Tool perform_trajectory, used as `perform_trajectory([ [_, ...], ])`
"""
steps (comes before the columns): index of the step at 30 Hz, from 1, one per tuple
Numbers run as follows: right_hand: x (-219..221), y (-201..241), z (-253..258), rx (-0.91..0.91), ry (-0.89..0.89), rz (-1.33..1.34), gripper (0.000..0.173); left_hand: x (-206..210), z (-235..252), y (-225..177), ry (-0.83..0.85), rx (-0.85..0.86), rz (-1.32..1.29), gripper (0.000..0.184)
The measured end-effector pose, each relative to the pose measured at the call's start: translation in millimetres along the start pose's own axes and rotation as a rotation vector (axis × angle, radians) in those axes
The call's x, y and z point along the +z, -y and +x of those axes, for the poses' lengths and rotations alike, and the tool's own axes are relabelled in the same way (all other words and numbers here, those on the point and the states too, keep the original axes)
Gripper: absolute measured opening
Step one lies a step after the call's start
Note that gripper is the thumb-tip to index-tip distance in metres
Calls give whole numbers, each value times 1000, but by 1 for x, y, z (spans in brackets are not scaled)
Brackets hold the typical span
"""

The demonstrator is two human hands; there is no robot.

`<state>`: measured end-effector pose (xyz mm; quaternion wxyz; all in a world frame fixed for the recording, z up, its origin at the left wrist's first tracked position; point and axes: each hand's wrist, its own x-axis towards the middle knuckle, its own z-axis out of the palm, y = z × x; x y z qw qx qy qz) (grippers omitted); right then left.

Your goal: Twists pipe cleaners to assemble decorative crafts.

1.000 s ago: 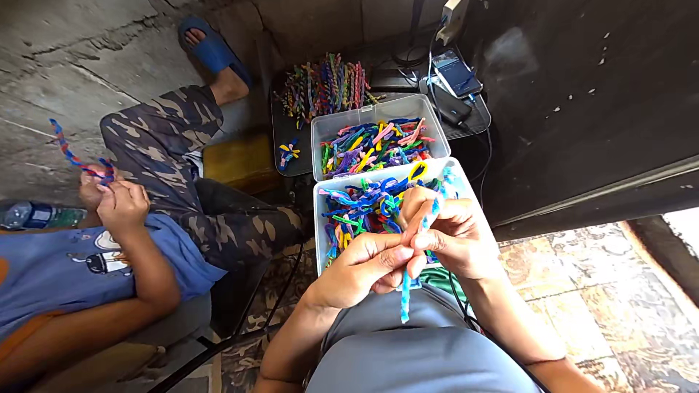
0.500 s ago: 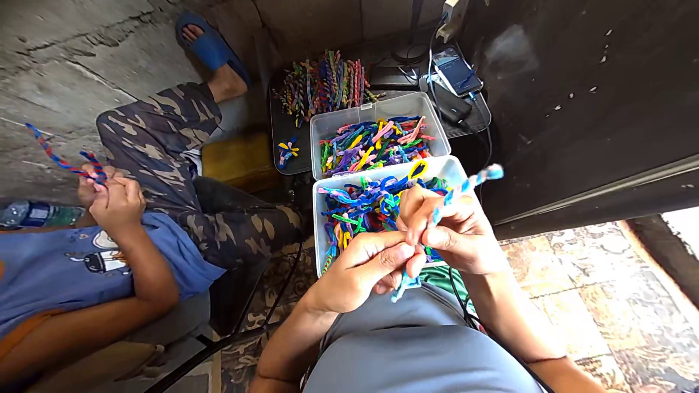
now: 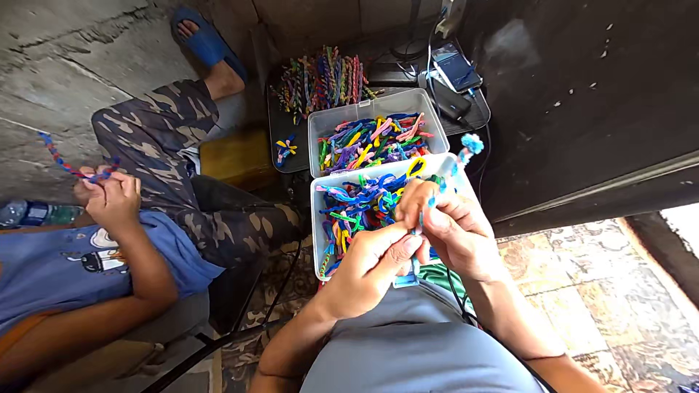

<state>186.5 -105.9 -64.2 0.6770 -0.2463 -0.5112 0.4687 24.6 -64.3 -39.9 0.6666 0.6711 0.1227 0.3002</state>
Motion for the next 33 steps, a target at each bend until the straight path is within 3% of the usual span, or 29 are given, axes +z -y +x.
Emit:
perform_trajectory([
  [3,-6,-4,3,-41,123,101,15,-6,0,-3,87,-170,-541,23],
  [6,-4,-5,1,-83,13,51,3,-4,1,0,122,-185,-561,24],
  [8,0,-3,-1,-86,-101,-53,8,-1,1,1,59,-103,-268,26],
  [12,7,-6,-3,-143,-280,-345,18,3,-1,12,-186,200,726,32],
  [14,8,-7,-3,-139,-306,-382,18,5,-1,15,-214,234,840,33],
  [15,8,-7,-2,-117,-289,-333,20,4,-2,13,-165,190,704,33],
  [20,-3,-4,1,-43,31,-43,14,-13,-3,-1,91,-174,-443,28],
  [23,-3,-7,3,-85,63,54,5,-17,-3,1,177,-222,-650,25],
  [26,0,-6,0,-90,-66,-48,5,-12,-3,0,118,-117,-304,26],
  [30,5,-7,-3,-44,-222,-135,15,3,-4,13,-207,255,808,31],
  [31,6,-8,-3,-47,-251,-177,18,6,-3,18,-269,310,982,32],
  [33,7,-8,-3,-47,-274,-243,21,7,-3,23,-307,318,1028,33],
])
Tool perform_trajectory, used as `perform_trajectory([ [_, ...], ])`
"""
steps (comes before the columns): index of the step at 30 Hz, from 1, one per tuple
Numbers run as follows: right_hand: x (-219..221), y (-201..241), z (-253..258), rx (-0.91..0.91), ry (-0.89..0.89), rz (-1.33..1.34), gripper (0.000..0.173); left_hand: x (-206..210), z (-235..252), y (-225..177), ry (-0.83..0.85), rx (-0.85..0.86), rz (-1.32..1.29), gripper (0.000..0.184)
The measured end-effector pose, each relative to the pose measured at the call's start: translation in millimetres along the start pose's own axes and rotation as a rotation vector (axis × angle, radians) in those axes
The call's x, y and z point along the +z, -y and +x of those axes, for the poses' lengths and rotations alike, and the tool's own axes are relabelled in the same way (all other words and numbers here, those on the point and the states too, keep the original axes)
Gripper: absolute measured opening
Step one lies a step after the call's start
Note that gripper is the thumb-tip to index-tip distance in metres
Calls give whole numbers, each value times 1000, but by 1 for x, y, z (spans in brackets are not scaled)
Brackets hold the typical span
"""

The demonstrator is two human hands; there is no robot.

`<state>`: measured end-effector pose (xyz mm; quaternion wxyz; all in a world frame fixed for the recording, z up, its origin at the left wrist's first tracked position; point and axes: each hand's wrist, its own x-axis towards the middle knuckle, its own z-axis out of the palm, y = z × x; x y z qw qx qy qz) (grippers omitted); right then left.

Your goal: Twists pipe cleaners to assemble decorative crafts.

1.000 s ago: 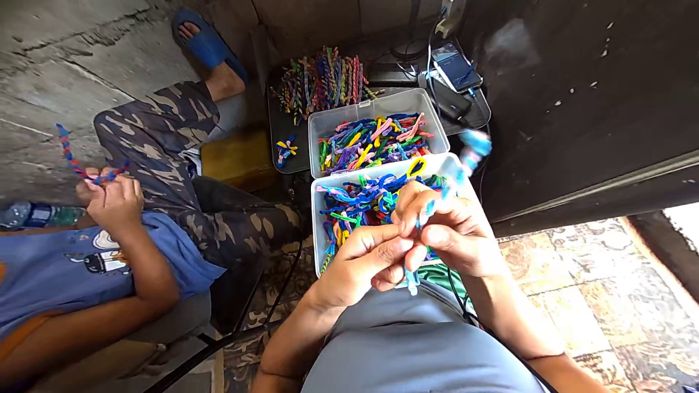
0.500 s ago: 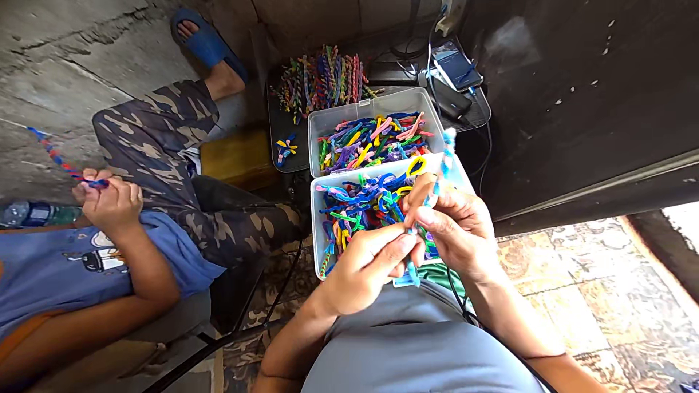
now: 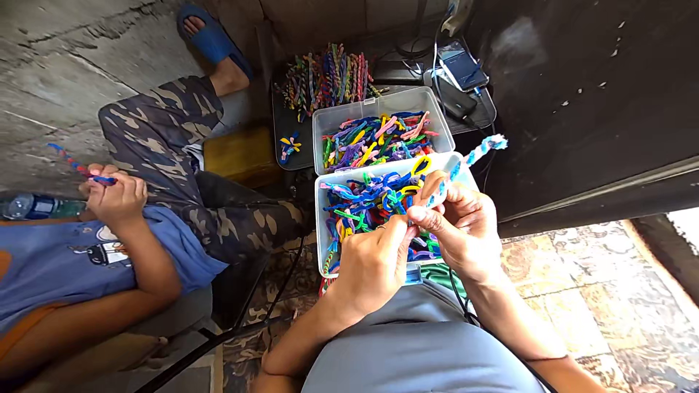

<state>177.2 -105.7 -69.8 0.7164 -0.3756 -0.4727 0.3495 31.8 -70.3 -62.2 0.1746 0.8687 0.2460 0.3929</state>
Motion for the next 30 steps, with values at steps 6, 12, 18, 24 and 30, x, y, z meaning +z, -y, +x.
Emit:
perform_trajectory([
  [6,-17,-2,11,76,387,273,11,-24,7,2,406,-452,-1323,26],
  [12,-10,-3,8,-24,294,234,7,-21,7,2,434,-577,-1596,25],
  [18,0,-2,0,-37,20,-71,15,-3,-1,-1,31,-53,-42,29],
  [24,-9,-1,7,127,255,209,10,-19,4,1,296,-352,-950,27],
  [30,-12,-7,10,17,411,367,6,-26,8,12,547,-610,-1838,19],
])
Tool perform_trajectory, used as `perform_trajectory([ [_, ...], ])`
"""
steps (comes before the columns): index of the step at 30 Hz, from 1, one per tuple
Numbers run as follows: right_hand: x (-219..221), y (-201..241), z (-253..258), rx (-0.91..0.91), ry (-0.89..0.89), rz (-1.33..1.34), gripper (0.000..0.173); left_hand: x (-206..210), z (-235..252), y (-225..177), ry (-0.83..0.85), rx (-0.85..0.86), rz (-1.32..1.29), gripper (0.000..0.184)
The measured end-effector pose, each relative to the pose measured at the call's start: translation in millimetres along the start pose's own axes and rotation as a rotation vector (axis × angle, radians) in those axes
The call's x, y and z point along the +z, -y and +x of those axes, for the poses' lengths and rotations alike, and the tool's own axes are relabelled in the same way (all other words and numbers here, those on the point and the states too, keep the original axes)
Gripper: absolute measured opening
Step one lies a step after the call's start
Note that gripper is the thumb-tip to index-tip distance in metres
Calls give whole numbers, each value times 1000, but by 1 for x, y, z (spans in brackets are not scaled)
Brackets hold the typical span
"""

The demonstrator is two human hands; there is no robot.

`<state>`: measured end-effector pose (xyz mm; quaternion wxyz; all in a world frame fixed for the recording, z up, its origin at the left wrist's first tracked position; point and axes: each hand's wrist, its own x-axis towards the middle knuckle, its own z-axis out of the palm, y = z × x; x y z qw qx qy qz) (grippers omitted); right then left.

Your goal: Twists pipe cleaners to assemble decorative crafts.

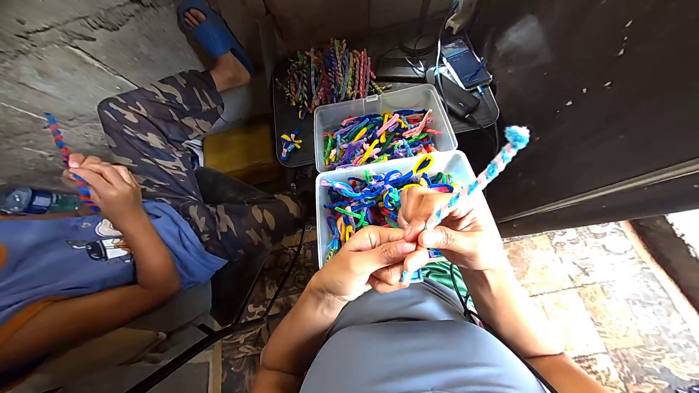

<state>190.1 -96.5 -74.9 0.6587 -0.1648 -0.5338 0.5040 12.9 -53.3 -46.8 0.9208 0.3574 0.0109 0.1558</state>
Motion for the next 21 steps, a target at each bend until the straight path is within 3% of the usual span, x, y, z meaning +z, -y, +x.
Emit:
perform_trajectory([
  [2,4,2,-3,6,-115,-102,7,2,1,3,-66,76,249,22],
  [6,11,2,-4,-11,-302,-337,18,2,5,18,-423,441,1426,28],
  [8,14,1,-4,-18,-378,-448,20,0,10,27,-539,530,1747,30],
  [9,15,1,-4,-9,-395,-456,21,0,10,27,-529,516,1711,30],
  [11,12,3,-3,41,-368,-339,20,2,6,18,-388,400,1338,28],
  [14,1,7,-3,87,-113,-93,8,4,0,3,-120,162,610,25],
  [16,-2,6,-1,41,55,-8,11,1,-3,-2,15,42,229,22],
  [19,3,3,0,-41,46,-2,5,0,0,-2,95,-27,34,20],
  [21,5,5,-2,-51,-79,-109,4,1,1,1,11,54,190,23],
])
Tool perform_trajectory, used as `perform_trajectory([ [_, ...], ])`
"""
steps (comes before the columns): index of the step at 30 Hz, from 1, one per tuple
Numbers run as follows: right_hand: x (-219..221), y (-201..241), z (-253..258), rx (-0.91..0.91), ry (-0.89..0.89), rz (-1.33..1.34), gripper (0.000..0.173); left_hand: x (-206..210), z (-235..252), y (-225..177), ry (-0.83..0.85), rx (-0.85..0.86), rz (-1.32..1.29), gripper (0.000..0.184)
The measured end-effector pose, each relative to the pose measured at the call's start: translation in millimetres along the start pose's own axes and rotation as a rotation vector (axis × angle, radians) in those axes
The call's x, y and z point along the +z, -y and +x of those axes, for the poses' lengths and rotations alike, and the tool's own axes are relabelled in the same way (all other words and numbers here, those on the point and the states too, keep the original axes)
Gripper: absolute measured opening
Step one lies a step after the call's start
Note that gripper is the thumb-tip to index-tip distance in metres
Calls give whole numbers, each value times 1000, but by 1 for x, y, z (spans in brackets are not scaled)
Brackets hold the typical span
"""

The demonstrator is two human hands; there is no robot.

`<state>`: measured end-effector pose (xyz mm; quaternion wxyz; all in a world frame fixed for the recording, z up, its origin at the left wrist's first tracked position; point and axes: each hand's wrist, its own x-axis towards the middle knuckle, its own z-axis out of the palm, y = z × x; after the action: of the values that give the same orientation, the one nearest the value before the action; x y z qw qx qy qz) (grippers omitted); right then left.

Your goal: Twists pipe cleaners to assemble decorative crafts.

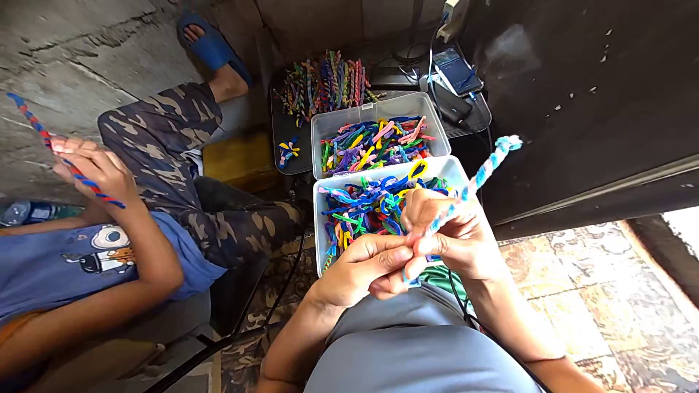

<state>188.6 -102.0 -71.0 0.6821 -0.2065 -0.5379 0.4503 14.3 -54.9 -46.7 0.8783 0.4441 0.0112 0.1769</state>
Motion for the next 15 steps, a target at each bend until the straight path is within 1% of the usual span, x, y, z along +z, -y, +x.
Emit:
perform_trajectory([
  [1,1,1,-1,7,-66,-65,6,2,0,2,-85,72,212,25],
  [2,3,0,-2,16,-135,-130,9,5,1,6,-187,165,509,26],
  [4,8,-2,-3,12,-241,-259,15,5,4,16,-402,363,1183,30],
  [5,10,-3,-3,12,-285,-328,17,5,7,22,-496,432,1449,31],
  [6,12,-5,-4,11,-315,-374,19,4,9,26,-553,467,1594,32],
  [7,14,-7,-3,15,-343,-386,19,3,9,28,-571,466,1611,32],
  [8,16,-8,-3,31,-359,-357,20,2,7,26,-553,436,1517,33],
  [9,17,-8,-2,52,-363,-289,19,2,5,22,-497,382,1323,31],
  [11,16,-8,-2,97,-308,-122,14,2,0,10,-332,238,779,26],
  [13,9,-6,-1,141,-137,6,6,-1,-4,1,-159,88,229,24],
  [14,6,-6,0,135,-38,53,8,-4,-5,-1,-84,30,13,22],
  [15,3,-7,1,113,43,91,10,-6,-6,0,-22,-11,-138,19],
])
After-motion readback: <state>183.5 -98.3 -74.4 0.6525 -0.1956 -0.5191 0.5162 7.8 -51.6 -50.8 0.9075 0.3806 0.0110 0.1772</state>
